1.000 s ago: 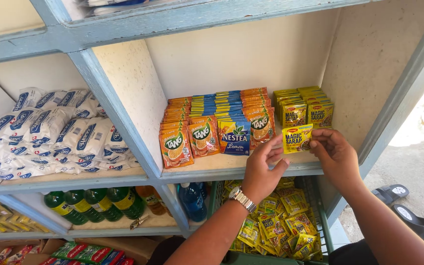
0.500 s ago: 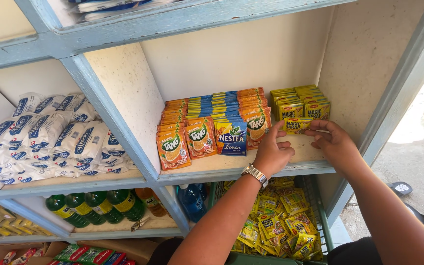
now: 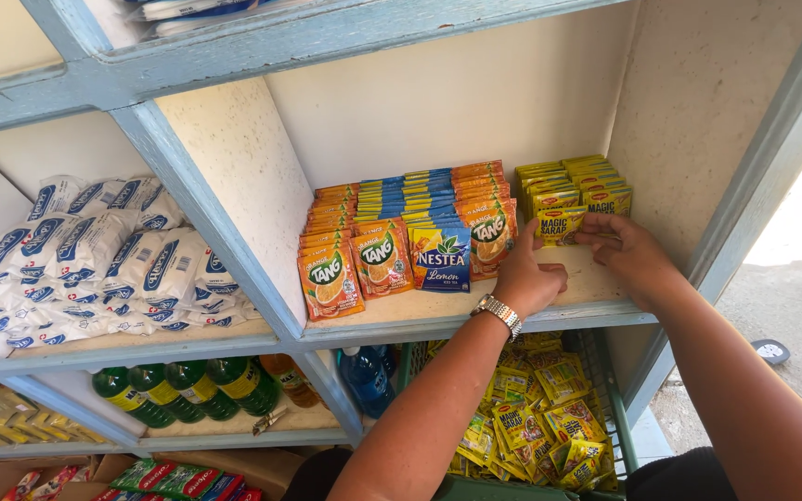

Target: Stocking and organizing seasoning packets on a grocery store shelf.

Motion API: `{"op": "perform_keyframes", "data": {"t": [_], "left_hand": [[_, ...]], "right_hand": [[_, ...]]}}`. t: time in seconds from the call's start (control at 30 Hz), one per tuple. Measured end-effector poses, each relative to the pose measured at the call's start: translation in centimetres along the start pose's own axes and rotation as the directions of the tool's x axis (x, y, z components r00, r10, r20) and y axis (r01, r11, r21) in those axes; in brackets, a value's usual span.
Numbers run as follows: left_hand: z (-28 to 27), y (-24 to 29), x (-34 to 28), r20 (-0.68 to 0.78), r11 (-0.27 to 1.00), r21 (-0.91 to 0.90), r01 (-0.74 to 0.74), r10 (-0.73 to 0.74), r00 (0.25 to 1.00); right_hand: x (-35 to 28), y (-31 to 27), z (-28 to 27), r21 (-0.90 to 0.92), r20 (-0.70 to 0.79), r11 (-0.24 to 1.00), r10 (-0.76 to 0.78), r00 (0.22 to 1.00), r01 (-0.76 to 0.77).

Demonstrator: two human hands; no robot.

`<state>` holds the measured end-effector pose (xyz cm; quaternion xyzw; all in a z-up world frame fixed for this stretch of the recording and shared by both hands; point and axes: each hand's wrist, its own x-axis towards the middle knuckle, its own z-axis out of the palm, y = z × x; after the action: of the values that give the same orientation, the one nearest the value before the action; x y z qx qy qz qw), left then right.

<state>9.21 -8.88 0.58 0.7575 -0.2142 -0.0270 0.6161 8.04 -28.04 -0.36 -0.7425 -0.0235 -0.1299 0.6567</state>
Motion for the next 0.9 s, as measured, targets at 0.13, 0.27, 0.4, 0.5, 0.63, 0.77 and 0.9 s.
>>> {"op": "perform_keyframes", "data": {"t": [0.13,0.27,0.4,0.5,0.63,0.77,0.9], "left_hand": [[0.4,-0.6,0.7,-0.003,0.997,0.062,-0.034,0.034,0.999],[0.4,-0.4,1.1,0.014,0.998,0.054,-0.011,0.011,1.000],[0.6,-1.0,1.5,0.032,1.000,-0.002,0.009,-0.009,0.999],[0.1,0.6,0.3,0.046,0.998,0.048,0.048,-0.051,0.998],[0.7,-1.5,1.1,0.043,0.996,0.092,0.015,-0.019,0.999],[1.1,-2.8,1.6,0.018,0.992,0.072,-0.102,0.101,0.995],[1.1,-2.6,1.4,0.015,0.988,0.089,-0.126,0.125,0.992]], "right_hand": [[0.3,-0.5,0.0,-0.012,0.008,0.999,0.032,0.999,-0.032],[0.7,-0.1,-0.1,0.008,-0.005,0.999,0.031,1.000,-0.031],[0.8,-0.1,0.0,0.014,0.040,0.999,0.043,0.998,-0.043],[1.0,0.4,-0.2,0.038,0.058,0.999,0.014,0.998,-0.016],[0.6,0.0,0.0,0.018,0.041,0.999,0.027,0.999,-0.028],[0.5,-0.2,0.2,0.011,0.029,0.999,0.042,0.999,-0.043],[0.2,-0.6,0.4,-0.019,0.013,0.999,0.043,0.999,-0.042]]}}
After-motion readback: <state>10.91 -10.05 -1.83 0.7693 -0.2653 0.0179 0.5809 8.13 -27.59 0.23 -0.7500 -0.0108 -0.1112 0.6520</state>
